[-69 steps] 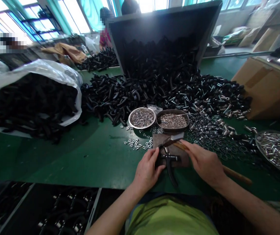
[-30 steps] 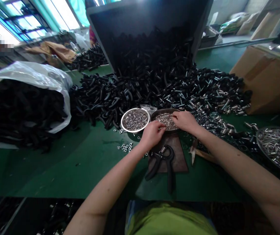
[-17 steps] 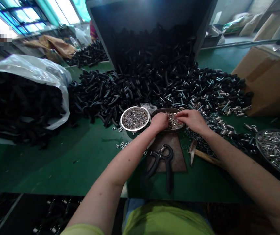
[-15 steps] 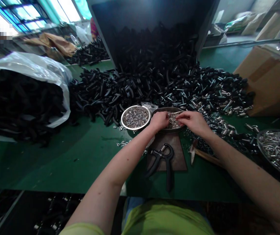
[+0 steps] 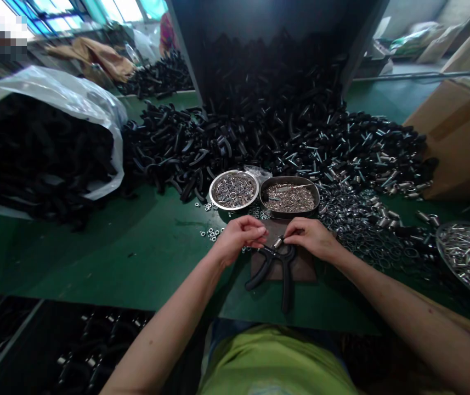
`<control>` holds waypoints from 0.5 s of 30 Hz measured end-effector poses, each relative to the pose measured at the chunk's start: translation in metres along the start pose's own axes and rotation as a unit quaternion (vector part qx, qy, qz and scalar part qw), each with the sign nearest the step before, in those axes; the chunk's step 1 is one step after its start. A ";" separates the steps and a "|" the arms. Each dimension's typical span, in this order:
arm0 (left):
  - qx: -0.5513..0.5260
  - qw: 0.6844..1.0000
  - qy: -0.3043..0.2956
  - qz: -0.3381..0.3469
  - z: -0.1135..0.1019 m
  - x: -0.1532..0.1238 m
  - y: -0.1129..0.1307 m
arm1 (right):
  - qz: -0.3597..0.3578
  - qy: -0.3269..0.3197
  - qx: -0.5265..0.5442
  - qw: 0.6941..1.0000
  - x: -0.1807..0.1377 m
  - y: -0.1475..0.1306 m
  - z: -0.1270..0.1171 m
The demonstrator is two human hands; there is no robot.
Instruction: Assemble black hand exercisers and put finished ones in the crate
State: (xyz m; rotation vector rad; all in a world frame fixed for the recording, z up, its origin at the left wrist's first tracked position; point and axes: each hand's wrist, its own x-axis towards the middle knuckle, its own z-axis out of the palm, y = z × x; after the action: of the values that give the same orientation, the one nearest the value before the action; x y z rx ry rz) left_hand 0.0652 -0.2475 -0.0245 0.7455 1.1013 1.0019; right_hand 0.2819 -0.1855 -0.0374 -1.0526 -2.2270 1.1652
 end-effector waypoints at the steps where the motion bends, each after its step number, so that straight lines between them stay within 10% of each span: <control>1: -0.005 1.000 0.011 -0.006 -0.004 -0.009 -0.006 | 0.000 -0.002 -0.006 1.000 0.001 -0.001 0.001; 10: 0.021 0.999 0.044 -0.012 -0.020 -0.041 -0.029 | -0.001 -0.014 -0.116 0.993 0.009 -0.012 0.001; 15: 0.227 0.969 0.038 0.088 -0.004 -0.034 -0.022 | 0.057 -0.082 -0.147 0.984 0.024 -0.020 -0.001</control>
State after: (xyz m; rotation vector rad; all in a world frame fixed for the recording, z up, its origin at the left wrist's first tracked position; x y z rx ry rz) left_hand 0.0631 -0.2877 -0.0330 1.1983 1.3722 0.9395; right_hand 0.2591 -0.1737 -0.0197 -1.2543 -2.5570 1.0209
